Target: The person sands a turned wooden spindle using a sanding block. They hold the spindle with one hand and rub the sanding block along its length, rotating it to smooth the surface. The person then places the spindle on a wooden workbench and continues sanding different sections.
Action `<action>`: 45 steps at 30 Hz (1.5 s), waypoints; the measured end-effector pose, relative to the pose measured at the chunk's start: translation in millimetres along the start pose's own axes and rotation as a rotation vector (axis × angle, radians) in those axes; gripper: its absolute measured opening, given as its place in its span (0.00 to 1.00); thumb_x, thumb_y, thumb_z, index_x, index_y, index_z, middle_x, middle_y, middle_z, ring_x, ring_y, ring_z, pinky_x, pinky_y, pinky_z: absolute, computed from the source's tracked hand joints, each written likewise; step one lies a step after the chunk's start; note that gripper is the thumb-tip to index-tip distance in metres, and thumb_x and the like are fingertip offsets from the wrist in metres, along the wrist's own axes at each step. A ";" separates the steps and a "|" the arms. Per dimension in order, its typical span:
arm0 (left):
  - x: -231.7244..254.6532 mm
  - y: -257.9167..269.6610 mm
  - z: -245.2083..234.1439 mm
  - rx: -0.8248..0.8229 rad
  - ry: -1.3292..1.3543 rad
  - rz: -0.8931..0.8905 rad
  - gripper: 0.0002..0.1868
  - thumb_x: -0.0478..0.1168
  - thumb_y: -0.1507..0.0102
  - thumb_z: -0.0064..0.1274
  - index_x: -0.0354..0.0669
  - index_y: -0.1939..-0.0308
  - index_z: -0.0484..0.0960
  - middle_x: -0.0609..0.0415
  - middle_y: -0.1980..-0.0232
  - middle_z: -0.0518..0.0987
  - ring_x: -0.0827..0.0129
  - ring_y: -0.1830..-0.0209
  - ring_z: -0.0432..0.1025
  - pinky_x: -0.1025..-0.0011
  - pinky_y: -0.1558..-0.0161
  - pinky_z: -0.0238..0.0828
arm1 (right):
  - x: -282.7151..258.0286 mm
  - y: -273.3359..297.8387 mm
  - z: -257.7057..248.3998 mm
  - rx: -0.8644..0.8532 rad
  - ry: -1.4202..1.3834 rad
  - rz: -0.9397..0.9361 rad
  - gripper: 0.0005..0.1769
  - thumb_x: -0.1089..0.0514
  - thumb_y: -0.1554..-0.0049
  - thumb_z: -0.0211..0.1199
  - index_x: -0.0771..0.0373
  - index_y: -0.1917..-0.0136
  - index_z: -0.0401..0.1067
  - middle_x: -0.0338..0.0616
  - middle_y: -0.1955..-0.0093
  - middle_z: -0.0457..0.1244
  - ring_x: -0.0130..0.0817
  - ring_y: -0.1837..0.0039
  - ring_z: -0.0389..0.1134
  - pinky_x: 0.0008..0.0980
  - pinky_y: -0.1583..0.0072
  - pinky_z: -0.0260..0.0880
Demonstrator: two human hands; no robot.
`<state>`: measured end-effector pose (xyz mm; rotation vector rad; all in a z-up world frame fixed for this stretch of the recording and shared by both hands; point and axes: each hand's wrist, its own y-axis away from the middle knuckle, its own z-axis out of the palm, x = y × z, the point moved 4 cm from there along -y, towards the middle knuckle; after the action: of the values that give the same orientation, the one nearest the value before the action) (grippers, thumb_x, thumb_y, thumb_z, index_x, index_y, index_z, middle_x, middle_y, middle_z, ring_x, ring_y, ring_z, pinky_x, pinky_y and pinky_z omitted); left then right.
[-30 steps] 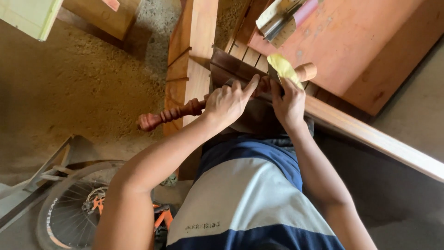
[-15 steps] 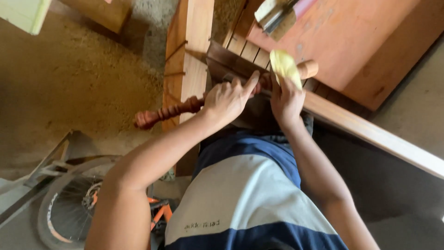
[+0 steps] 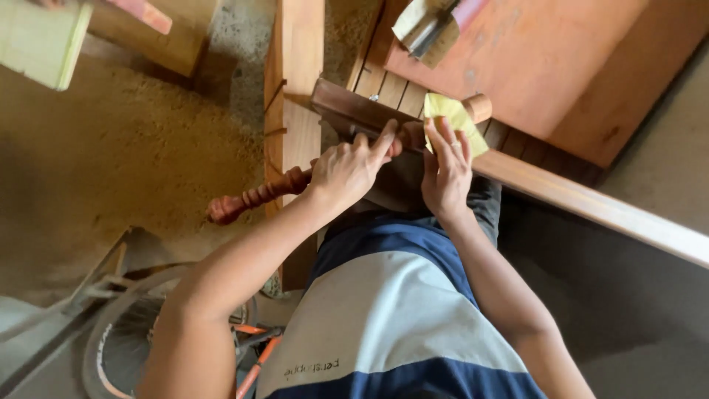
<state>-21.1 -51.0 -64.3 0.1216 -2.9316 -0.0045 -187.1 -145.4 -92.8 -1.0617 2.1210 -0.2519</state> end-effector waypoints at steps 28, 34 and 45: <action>10.6 8.7 8.3 0.449 -0.417 0.044 0.29 0.40 0.33 0.42 0.56 0.26 0.68 0.56 0.76 0.66 0.66 0.86 0.68 0.69 0.87 0.66 | 15.1 -4.9 17.7 0.239 0.463 -0.159 0.23 0.66 0.40 0.61 0.60 0.31 0.74 0.50 0.38 0.68 0.51 0.37 0.70 0.44 0.35 0.69; 8.5 3.9 2.8 0.422 -0.344 0.037 0.28 0.46 0.33 0.47 0.55 0.27 0.69 0.54 0.73 0.69 0.61 0.84 0.71 0.65 0.86 0.68 | -10.5 55.9 -41.3 0.016 0.012 -0.022 0.18 0.70 0.39 0.56 0.65 0.38 0.78 0.44 0.41 0.72 0.50 0.36 0.72 0.46 0.38 0.72; -3.8 9.5 6.5 -0.090 0.138 -0.052 0.29 0.54 0.27 0.42 0.48 0.25 0.63 0.46 0.68 0.78 0.45 0.73 0.81 0.53 0.74 0.81 | -17.4 -43.6 -35.4 0.269 0.209 0.072 0.13 0.65 0.44 0.69 0.50 0.47 0.80 0.39 0.56 0.71 0.45 0.54 0.72 0.42 0.51 0.71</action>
<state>-19.4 -41.2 -71.4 0.1763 -2.7844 -0.1303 -178.3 -165.1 -38.1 -0.8301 2.2262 -0.6177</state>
